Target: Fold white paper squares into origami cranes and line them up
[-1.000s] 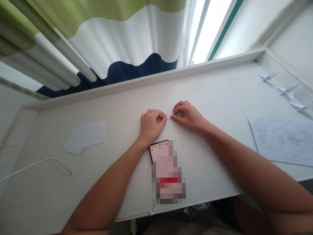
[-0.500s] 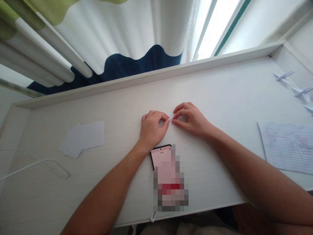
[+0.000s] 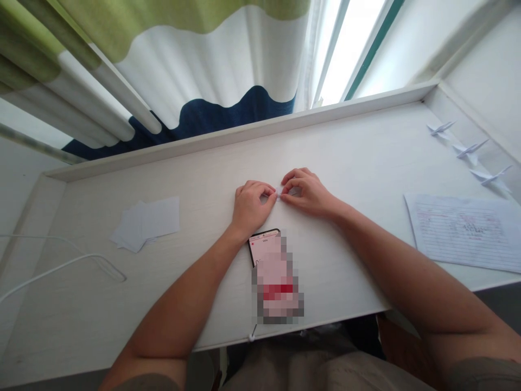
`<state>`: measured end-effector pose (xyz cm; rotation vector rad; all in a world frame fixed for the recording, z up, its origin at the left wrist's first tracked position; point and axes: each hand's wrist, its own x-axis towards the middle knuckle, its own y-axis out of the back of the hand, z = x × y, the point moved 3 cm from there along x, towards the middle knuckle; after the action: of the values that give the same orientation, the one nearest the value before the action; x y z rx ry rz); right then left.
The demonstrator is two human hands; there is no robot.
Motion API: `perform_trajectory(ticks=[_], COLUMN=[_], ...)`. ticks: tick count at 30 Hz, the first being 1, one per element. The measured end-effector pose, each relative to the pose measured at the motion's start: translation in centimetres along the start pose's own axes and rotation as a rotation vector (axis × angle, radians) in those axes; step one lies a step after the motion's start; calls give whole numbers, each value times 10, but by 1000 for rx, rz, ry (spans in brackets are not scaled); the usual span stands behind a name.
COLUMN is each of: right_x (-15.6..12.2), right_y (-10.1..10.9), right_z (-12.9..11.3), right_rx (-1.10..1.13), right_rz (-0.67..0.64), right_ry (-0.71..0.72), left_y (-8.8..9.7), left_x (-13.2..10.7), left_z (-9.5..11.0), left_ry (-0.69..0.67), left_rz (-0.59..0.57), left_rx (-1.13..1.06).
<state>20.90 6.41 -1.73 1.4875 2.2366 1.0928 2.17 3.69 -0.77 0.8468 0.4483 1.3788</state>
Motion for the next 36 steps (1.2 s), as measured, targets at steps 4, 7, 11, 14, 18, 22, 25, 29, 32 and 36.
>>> perform_trajectory(ticks=[4,7,11,14,18,22,25,29,32,36], right_x=[0,0,1,1,2,2,2,2,3,4], right_y=[-2,-3,-5,-7,-8,-9,-10,-11,-11,-12], right_z=[0,-1,-2,-3,-3,-2,-1,1,2,1], right_rx=[-5,-21,-53,-64,-75,-93,-107,-108,-89,-73], right_rz=[11,-3,26,53,68,99,121,134,139,146], right_ry=[-4,-13,-55,-68,-91,-102,-104,-108,-118,-129], left_y=[-1,-2,-3,-3,-2,-2,-3,-2,-2,-2], left_x=[0,0,0,1,1,1,1,2,2,2], left_z=[-1,-3,-5,-5,-5,-5,-5,-5,-4,-3], left_ry=[-26,-24,-7,15,52,59,51,47,59,83], left_rz=[-15,-22,-10,8,24,8,8,27,30,29], left_rx=[13,49,98,100,99,110,109,91,87,82])
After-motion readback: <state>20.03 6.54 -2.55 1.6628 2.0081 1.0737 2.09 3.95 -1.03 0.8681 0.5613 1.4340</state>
